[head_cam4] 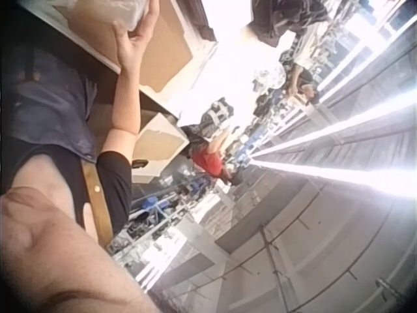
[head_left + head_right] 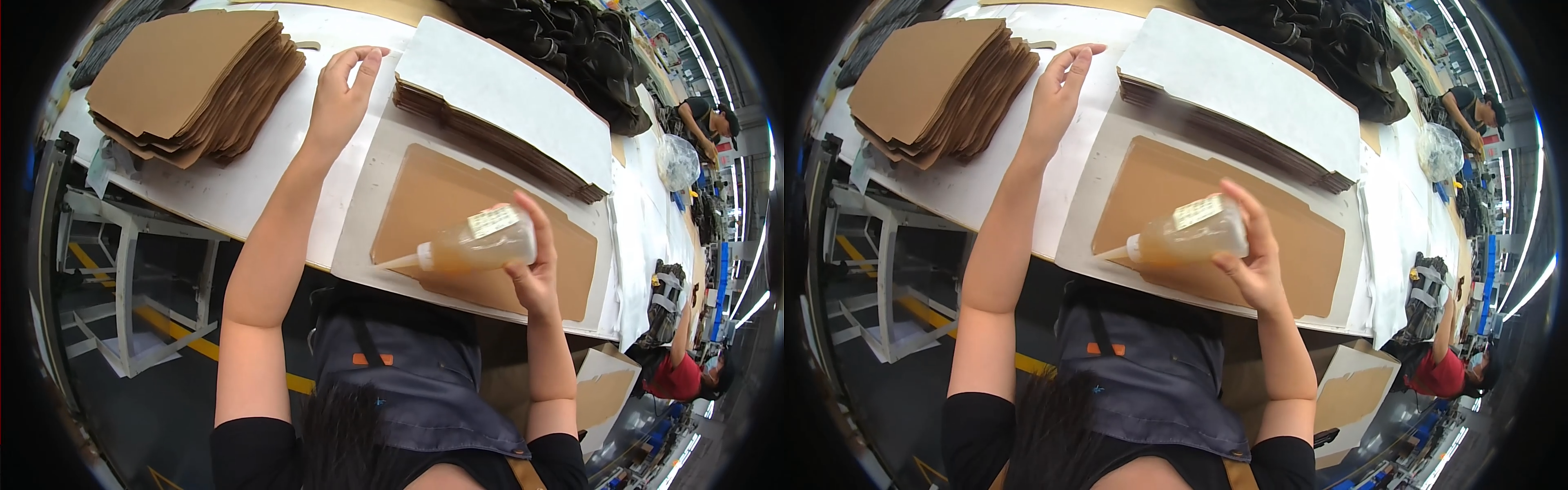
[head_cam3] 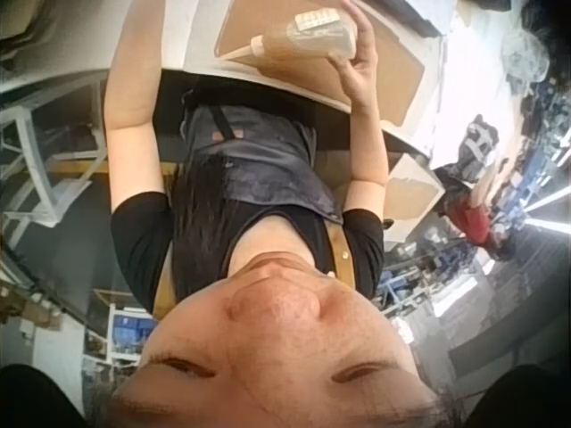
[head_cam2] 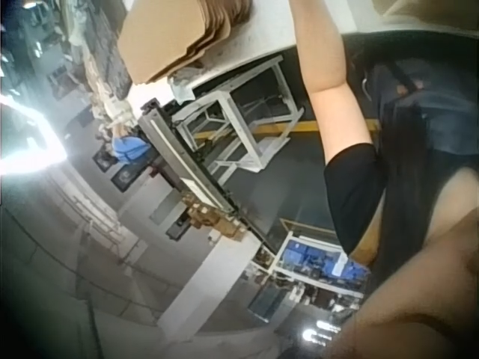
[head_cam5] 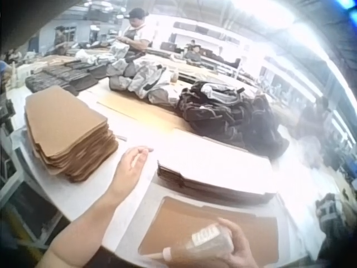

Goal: Applying glue and attaching fabric linings to leather or cardboard components for assembly.

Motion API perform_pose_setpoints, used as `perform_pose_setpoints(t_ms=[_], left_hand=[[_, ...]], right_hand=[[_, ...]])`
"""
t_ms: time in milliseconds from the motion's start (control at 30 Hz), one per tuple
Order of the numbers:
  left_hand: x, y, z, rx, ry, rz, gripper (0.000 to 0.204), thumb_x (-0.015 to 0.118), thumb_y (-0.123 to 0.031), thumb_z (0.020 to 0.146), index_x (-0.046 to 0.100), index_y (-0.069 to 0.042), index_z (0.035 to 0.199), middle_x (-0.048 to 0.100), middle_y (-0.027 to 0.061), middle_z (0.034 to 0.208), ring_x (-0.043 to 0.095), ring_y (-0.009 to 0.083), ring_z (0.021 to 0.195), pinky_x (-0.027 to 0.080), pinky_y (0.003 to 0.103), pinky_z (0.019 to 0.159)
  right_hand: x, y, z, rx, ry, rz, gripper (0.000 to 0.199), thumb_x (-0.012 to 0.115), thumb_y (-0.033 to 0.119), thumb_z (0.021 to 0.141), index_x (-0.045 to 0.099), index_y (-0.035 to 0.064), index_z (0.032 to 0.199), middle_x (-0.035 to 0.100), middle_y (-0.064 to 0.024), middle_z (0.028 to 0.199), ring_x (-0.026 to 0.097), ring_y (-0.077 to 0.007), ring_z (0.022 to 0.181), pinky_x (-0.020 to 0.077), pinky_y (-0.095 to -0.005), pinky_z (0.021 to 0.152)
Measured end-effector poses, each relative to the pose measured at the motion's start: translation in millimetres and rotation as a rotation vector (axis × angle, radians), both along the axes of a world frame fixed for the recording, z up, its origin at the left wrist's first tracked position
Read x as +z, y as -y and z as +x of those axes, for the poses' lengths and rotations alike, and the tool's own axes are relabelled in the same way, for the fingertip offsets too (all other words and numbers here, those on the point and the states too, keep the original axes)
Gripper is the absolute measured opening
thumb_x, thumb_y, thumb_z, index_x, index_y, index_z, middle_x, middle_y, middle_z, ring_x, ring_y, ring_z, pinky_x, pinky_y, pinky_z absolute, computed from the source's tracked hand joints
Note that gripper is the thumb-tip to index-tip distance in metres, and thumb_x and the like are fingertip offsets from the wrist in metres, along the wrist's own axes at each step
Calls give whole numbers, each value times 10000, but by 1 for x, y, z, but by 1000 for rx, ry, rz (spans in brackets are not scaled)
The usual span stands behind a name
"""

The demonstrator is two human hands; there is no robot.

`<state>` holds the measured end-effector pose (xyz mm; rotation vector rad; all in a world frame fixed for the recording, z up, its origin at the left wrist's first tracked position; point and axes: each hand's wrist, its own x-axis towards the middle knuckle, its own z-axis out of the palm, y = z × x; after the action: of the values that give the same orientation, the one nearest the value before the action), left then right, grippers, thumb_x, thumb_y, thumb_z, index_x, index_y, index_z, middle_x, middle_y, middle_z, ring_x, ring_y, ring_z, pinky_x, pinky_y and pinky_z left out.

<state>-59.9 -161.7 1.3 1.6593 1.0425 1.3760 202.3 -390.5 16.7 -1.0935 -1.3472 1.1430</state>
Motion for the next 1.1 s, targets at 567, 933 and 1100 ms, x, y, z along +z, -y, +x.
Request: perform_pose_setpoints(t_ms=[567,933,1100], left_hand=[[-1,-3,4,-21,-24,-76,427,468,-367,1095,661,-26,1266,663,76,1294,545,173,1277,361,336,1124],[-31,-26,2,17,-76,-75,421,439,-323,1100,661,-3,1262,659,95,1281,542,182,1265,353,338,1120],[-39,-31,1,67,-82,-152,417,431,-310,1101,662,2,1253,660,95,1270,555,185,1247,382,341,1099]], right_hand=[[32,65,215,-773,-469,142,639,727,446,928,510,55,1385,615,-110,1324,611,-248,1204,512,-414,1037],[40,105,299,-878,-89,78,639,747,362,936,496,10,1408,630,-77,1229,630,-154,1110,546,-334,939],[34,107,309,-874,-53,65,663,754,349,928,480,4,1424,627,-92,1244,628,-162,1131,545,-331,932]])
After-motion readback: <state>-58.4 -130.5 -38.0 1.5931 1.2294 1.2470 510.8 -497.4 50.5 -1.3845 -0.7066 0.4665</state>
